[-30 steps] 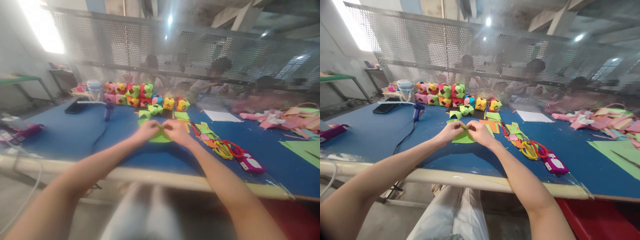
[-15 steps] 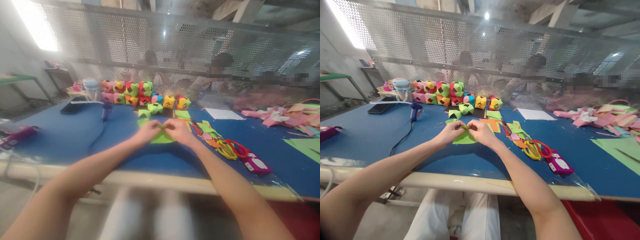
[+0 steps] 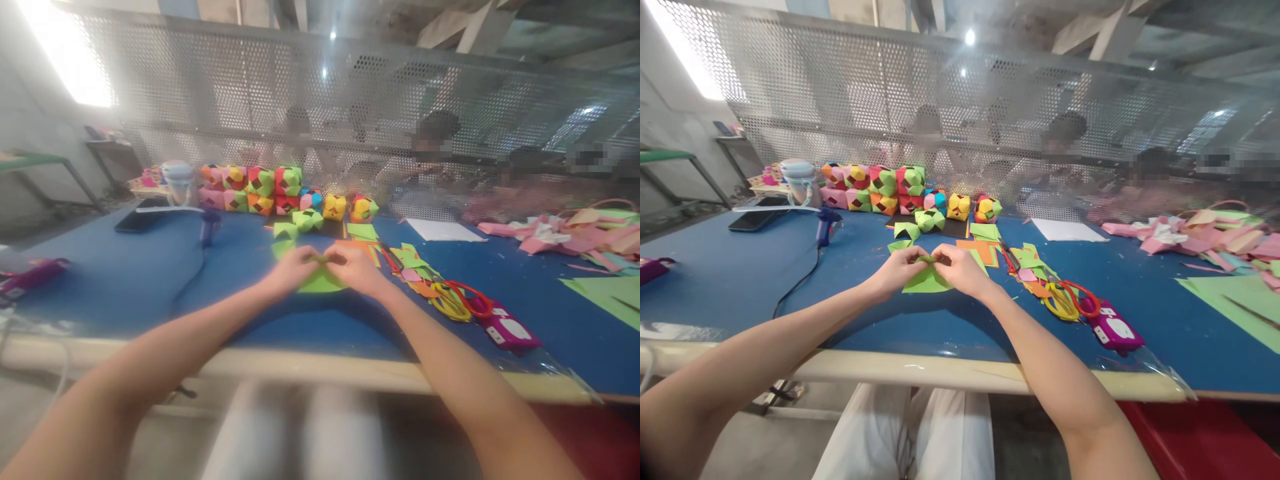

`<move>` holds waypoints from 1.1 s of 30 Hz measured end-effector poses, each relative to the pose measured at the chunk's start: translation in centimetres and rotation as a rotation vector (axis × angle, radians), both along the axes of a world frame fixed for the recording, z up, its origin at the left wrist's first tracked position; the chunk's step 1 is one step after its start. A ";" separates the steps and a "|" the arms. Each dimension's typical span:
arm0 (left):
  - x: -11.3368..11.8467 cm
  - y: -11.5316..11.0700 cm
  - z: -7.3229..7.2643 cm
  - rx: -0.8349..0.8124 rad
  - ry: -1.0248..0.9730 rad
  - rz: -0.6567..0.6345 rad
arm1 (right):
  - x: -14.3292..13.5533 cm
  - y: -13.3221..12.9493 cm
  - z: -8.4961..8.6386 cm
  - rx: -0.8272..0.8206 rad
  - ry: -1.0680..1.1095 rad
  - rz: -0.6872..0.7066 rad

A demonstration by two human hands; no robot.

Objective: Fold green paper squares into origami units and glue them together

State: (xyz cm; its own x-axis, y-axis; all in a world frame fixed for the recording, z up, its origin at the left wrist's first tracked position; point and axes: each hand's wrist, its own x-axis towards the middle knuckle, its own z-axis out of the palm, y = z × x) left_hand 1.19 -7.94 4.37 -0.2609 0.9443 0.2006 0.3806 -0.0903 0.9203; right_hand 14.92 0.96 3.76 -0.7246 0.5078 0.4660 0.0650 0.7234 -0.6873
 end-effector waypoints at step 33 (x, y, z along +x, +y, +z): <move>-1.3 0.2 0.7 -0.097 -0.378 -0.138 | 0.3 0.4 0.1 -0.056 0.123 0.085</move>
State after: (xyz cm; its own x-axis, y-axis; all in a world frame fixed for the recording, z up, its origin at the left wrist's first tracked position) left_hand -0.07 -7.70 5.10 -0.1690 0.9853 0.0236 0.0043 -0.0232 0.9997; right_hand 15.23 1.37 3.83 -0.7056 0.4746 0.5263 -0.0819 0.6831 -0.7257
